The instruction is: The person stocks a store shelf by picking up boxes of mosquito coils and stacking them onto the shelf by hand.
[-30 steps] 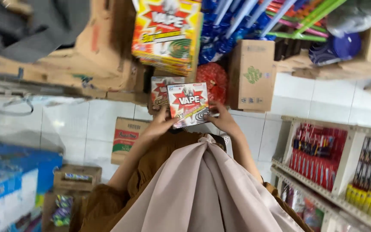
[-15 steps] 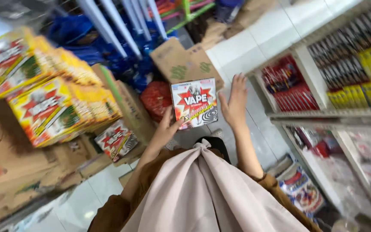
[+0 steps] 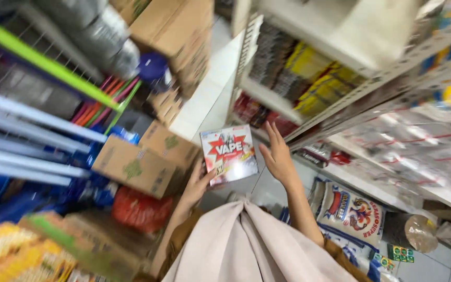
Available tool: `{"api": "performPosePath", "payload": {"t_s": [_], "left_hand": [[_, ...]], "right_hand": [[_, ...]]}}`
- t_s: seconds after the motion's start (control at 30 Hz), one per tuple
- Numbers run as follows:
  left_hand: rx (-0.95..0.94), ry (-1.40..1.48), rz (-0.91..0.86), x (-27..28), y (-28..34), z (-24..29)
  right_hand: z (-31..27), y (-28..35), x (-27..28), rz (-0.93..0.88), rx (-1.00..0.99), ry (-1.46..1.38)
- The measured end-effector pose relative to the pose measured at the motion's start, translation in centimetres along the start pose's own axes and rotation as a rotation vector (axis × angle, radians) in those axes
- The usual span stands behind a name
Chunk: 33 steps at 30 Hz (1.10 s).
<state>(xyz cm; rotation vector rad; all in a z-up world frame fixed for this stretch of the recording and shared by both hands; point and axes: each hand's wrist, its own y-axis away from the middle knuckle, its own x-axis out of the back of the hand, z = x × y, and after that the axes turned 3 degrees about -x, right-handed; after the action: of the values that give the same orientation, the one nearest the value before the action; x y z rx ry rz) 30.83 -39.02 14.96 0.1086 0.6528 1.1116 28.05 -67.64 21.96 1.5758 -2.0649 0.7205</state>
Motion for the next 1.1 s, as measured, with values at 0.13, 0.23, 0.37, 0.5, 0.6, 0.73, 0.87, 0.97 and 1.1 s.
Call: {"api": "performPosePath", "payload": {"t_s": [0.13, 0.23, 0.37, 0.5, 0.6, 0.73, 0.87, 0.97, 1.1], "left_hand": [[0.027, 0.01, -0.127, -5.1, -3.6, 0.9], [0.031, -0.021, -0.217, -8.4, -6.2, 1.7], [0.064, -0.01, -0.289, -11.5, -8.7, 2.5], [0.117, 0.001, -0.355, -14.3, -13.6, 4.2], [0.051, 0.013, -0.439, -16.9, -18.5, 5.7], [-0.051, -0.092, -0.573, -21.9, -25.9, 10.8], [-0.194, -0.079, -0.696, -27.1, -32.5, 17.0], [-0.341, -0.045, -0.768, -30.8, -35.4, 20.5], [-0.649, 0.028, -0.898, -36.1, -39.2, 23.0]], "right_hand": [[3.4, 2.6, 4.2, 0.053, -0.006, -0.194], [3.0, 4.6, 4.9, 0.017, -0.167, -0.39], [2.0, 5.0, 5.9, 0.166, -0.065, -0.329], [3.1, 1.7, 7.4, 0.288, -0.072, -0.265], [4.6, -0.7, 8.4, 0.374, -0.055, -0.193], [6.7, -7.5, 11.3, 0.541, 0.057, -0.122], [8.5, -15.7, 15.1, 0.644, 0.133, -0.212], [9.0, -22.2, 18.3, 0.778, 0.251, -0.117], [9.2, -29.9, 21.2, 0.867, 0.413, -0.235]]}}
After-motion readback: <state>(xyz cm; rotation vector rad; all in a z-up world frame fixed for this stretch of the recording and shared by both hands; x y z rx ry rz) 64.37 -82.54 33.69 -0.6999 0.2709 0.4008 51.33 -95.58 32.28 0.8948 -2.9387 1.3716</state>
